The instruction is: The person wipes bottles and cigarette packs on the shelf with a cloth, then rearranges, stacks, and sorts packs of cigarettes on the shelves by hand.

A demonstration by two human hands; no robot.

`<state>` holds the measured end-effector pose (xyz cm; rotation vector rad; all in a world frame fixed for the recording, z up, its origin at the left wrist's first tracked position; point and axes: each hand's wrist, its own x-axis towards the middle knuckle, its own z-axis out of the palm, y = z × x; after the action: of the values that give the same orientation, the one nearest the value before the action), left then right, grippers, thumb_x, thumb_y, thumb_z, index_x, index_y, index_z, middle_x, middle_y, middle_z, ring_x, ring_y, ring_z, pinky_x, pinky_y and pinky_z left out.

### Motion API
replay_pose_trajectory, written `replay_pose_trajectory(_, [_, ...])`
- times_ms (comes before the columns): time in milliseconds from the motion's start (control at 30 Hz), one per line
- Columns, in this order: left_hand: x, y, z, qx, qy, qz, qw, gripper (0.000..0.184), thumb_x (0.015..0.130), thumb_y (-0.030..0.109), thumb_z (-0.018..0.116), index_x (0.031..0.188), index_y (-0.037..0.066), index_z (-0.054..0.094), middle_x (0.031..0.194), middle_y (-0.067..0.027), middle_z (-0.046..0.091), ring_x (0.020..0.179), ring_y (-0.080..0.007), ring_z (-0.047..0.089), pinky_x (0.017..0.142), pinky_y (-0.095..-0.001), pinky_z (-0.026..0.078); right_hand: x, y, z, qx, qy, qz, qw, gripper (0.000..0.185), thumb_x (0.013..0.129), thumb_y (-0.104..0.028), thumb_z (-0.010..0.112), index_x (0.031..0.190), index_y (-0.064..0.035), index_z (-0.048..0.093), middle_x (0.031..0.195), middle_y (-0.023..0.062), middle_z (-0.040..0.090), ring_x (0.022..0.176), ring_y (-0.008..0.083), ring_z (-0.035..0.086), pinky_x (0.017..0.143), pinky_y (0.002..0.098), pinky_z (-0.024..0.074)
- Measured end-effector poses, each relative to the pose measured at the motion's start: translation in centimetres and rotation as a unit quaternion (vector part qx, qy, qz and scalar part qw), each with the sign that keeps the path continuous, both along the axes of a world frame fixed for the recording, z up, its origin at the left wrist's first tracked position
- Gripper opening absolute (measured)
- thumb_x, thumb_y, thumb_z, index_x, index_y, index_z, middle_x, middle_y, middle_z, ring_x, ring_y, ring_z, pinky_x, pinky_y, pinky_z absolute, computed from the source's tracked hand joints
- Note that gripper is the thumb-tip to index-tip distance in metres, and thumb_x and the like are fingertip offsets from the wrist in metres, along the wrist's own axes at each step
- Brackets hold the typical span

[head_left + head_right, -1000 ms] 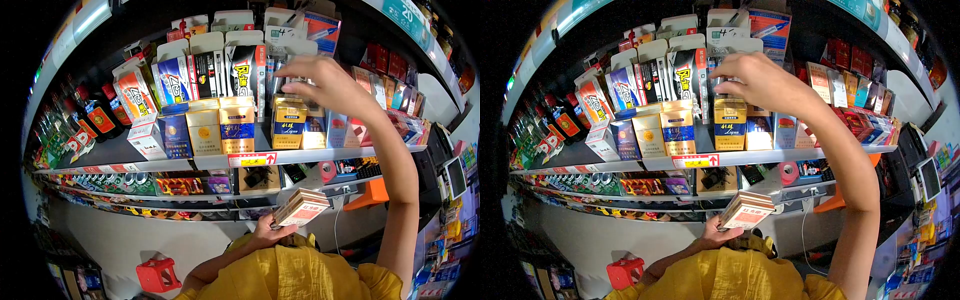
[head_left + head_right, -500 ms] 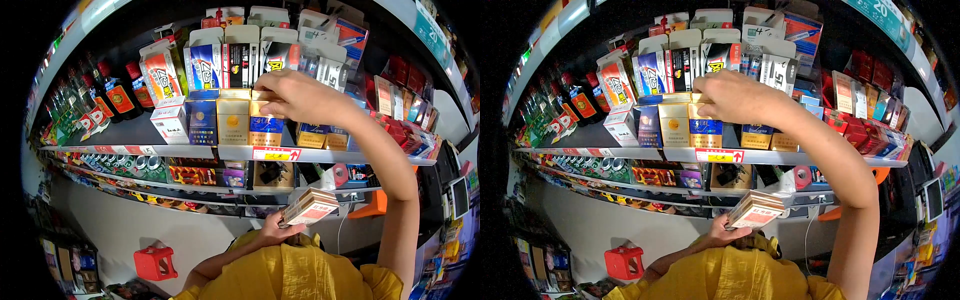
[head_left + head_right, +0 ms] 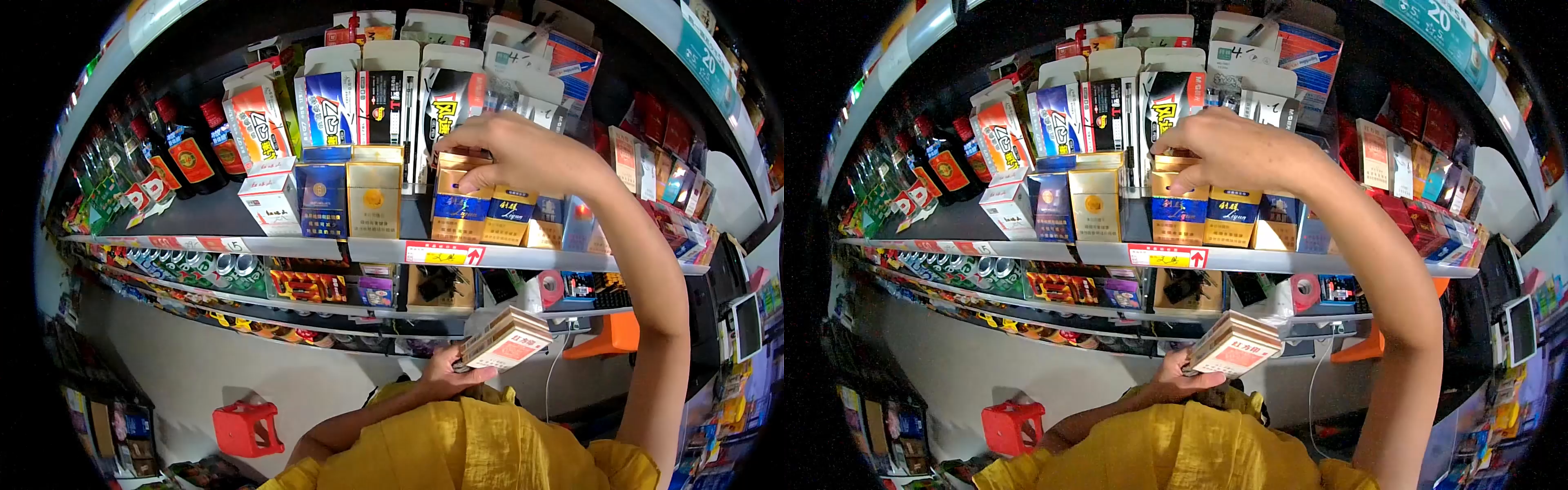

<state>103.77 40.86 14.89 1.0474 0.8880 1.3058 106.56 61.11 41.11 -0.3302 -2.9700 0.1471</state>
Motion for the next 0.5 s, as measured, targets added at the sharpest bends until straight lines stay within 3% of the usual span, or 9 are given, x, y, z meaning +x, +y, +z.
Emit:
replay_pose_trajectory(133, [0.0,0.2,0.8,-0.009,0.002,-0.021,1.0,0.042,0.081,0.019,0.07,0.117,0.003,0.055,0.107,-0.0048,0.063,0.096,-0.0112,0.057,0.085,-0.0269,0.044,0.2,1.2,-1.2,0.081,0.034,0.084,0.993,0.048,0.074,-0.025,0.069,0.112,0.0023,0.056,0.092,0.0169,0.059,0.089,0.0322,0.057,0.082,0.0401,0.0438])
replay_pose_trajectory(233, [0.0,0.1,0.6,0.019,-0.018,-0.018,0.999,0.043,0.081,0.019,0.07,0.118,0.004,0.054,0.109,-0.0047,0.061,0.098,-0.0108,0.055,0.087,-0.0268,0.043,0.1,-0.1,-1.0,0.142,0.042,0.06,0.987,0.049,0.075,-0.026,0.068,0.112,0.003,0.055,0.096,0.0172,0.057,0.095,0.032,0.055,0.083,0.0402,0.0433])
replay_pose_trajectory(400, [-0.9,-0.8,0.7,-0.023,-0.016,-0.031,0.999,0.043,0.081,0.018,0.07,0.119,0.003,0.054,0.111,-0.0047,0.06,0.1,-0.0105,0.054,0.088,-0.0272,0.042,-3.7,-2.0,-1.0,0.139,0.137,0.109,0.975,0.042,0.082,-0.024,0.063,0.11,0.0051,0.055,0.098,0.0206,0.057,0.096,0.0344,0.054,0.083,0.0404,0.0449])
replay_pose_trajectory(500, [-0.9,-0.9,-0.2,0.013,-0.017,0.0,1.0,0.042,0.082,0.018,0.069,0.118,0.003,0.055,0.109,-0.004,0.061,0.098,-0.0099,0.054,0.088,-0.027,0.042,-6.7,-2.9,-1.0,0.077,0.021,0.033,0.996,0.036,0.085,-0.023,0.06,0.106,0.0053,0.057,0.096,0.0213,0.057,0.095,0.0344,0.054,0.083,0.0414,0.0451])
